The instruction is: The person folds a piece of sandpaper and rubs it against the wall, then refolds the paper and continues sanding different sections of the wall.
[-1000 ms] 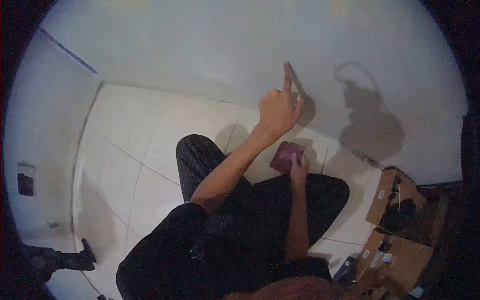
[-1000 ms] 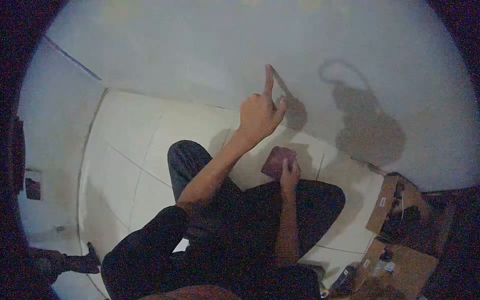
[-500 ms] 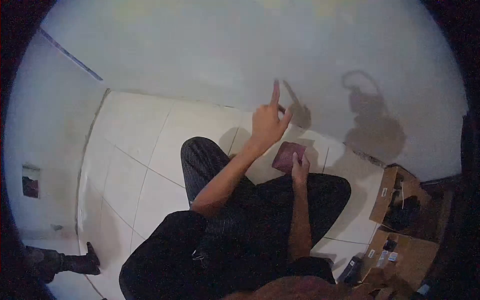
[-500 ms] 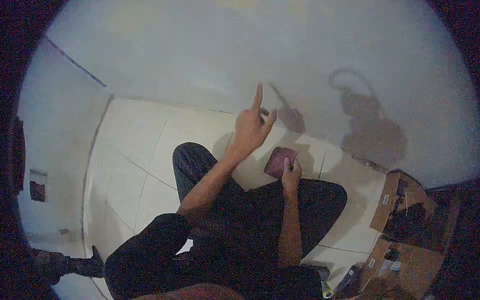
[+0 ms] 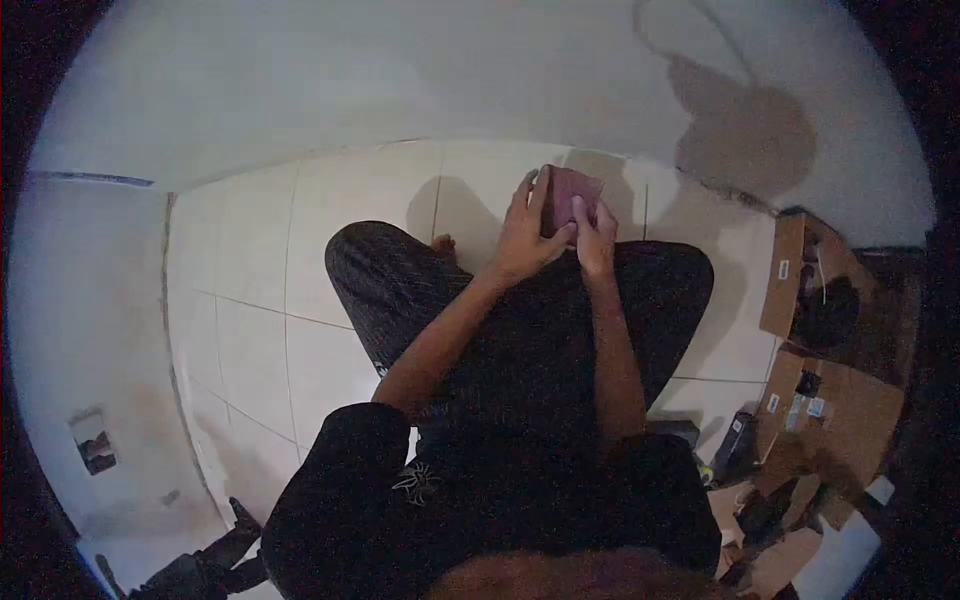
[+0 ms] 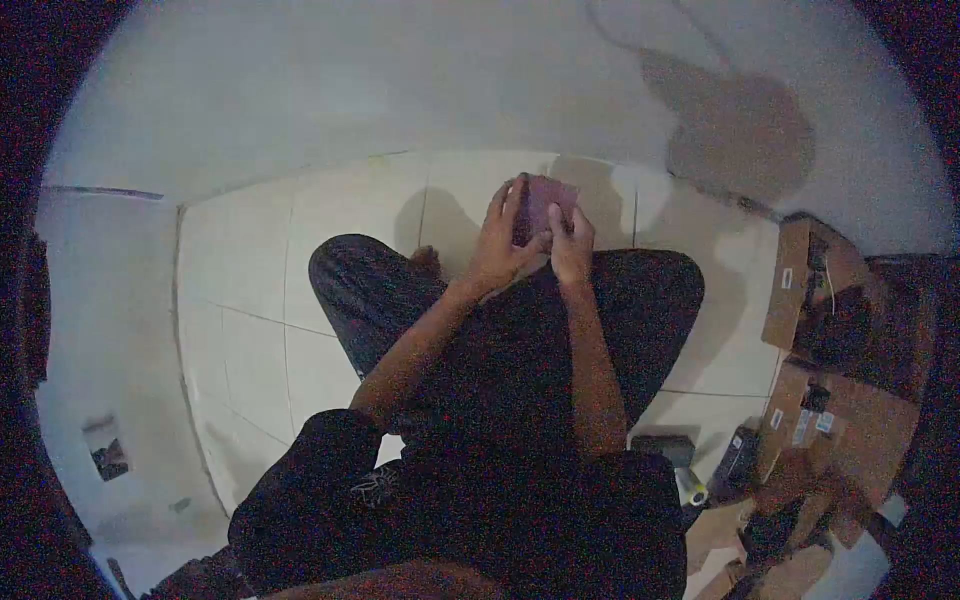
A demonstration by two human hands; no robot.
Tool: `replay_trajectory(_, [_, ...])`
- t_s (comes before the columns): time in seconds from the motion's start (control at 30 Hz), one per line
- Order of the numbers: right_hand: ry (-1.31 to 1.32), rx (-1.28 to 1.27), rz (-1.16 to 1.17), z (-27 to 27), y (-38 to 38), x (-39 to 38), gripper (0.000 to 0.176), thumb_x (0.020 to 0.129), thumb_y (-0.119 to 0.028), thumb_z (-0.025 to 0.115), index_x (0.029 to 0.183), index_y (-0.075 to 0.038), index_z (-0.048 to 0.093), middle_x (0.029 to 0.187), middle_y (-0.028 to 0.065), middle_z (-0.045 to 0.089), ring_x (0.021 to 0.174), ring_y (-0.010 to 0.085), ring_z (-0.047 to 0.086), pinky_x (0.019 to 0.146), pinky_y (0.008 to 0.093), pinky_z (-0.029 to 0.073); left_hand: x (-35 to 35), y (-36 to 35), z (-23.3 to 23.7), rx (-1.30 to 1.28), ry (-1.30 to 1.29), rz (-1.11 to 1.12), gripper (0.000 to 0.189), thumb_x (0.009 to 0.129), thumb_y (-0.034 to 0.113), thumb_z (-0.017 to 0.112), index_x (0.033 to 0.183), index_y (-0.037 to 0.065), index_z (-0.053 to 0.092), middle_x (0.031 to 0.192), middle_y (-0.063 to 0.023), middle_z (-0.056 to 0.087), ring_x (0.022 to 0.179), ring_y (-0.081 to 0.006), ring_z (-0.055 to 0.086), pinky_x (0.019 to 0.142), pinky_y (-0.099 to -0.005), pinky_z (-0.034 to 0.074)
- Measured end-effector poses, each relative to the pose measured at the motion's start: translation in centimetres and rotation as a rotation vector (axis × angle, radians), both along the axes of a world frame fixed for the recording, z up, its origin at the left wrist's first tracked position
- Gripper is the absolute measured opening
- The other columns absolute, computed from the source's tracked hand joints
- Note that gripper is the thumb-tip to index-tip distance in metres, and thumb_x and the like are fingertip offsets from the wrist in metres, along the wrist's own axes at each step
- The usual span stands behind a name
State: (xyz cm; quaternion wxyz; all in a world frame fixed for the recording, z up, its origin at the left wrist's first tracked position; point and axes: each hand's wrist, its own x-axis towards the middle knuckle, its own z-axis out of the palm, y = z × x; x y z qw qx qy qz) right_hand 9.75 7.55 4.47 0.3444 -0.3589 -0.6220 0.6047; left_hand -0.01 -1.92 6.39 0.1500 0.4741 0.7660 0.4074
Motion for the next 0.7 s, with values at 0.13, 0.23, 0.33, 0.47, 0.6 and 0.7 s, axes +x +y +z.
replay_trajectory(0.13, [-0.077, -0.107, 0.020, -1.5, 0.4, 0.4, 0.037, 0.094, -0.027, 0.057, 0.115, 0.003, 0.059, 0.107, 0.0128, 0.064, 0.096, 0.0210, 0.058, 0.089, 0.0349, 0.045, 0.8, 0.4, -0.3, -0.052, 0.093, -0.098, 0.110, 0.063, 0.034, 0.081, 0.149, 0.007, 0.017, 0.148, -0.0318, 0.018, 0.132, -0.0498, 0.028, 0.109, -0.0506, 0.029])
replay_trajectory(0.23, [-0.086, -0.067, -0.018, -1.3, 0.3, 0.4, 0.036, 0.094, -0.028, 0.056, 0.112, 0.003, 0.060, 0.104, 0.0150, 0.066, 0.094, 0.0229, 0.061, 0.088, 0.0362, 0.046, 0.7, 0.4, 0.6, -0.073, 0.090, -0.096, 0.113, 0.060, 0.033, 0.083, 0.150, 0.010, 0.017, 0.150, -0.0308, 0.014, 0.133, -0.0506, 0.027, 0.108, -0.0515, 0.030])
replay_trajectory(0.33, [-0.088, -0.023, -0.017, -1.8, 0.6, 0.3, 0.035, 0.094, -0.028, 0.057, 0.110, 0.003, 0.061, 0.102, 0.0151, 0.066, 0.094, 0.0226, 0.061, 0.087, 0.0362, 0.046, 0.9, 0.5, 0.3, -0.138, 0.137, -0.082, 0.115, 0.058, 0.032, 0.084, 0.150, 0.012, 0.018, 0.151, -0.0295, 0.010, 0.133, -0.0495, 0.028, 0.108, -0.0512, 0.031])
replay_trajectory(0.47, [-0.086, -0.049, 0.000, -0.1, 0.3, 0.5, 0.032, 0.093, -0.026, 0.059, 0.107, 0.003, 0.062, 0.100, 0.0142, 0.066, 0.092, 0.0219, 0.060, 0.085, 0.0359, 0.046, 1.1, 0.5, 0.4, -0.135, 0.119, -0.069, 0.116, 0.056, 0.029, 0.085, 0.150, 0.013, 0.019, 0.152, -0.0281, 0.007, 0.136, -0.0481, 0.023, 0.109, -0.0559, 0.026])
replay_trajectory(0.6, [-0.061, -0.136, 0.032, -1.1, 0.3, 0.6, 0.030, 0.092, -0.023, 0.059, 0.106, 0.004, 0.061, 0.099, 0.0136, 0.066, 0.091, 0.0216, 0.060, 0.084, 0.0359, 0.046, 1.2, 0.1, 1.3, -0.192, 0.324, -0.111, 0.110, 0.057, 0.032, 0.084, 0.147, 0.010, 0.024, 0.154, -0.0222, 0.010, 0.141, -0.0431, 0.012, 0.111, -0.0623, 0.012])
replay_trajectory(0.7, [-0.019, -0.099, 0.044, -1.7, 0.6, 0.7, 0.031, 0.092, -0.024, 0.058, 0.106, 0.003, 0.061, 0.098, 0.0133, 0.066, 0.091, 0.0219, 0.060, 0.084, 0.0358, 0.046, 0.9, 0.2, 0.5, -0.210, 0.340, -0.154, 0.100, 0.057, 0.036, 0.084, 0.139, 0.007, 0.033, 0.154, -0.0188, 0.014, 0.143, -0.0398, 0.008, 0.112, -0.0635, 0.006])
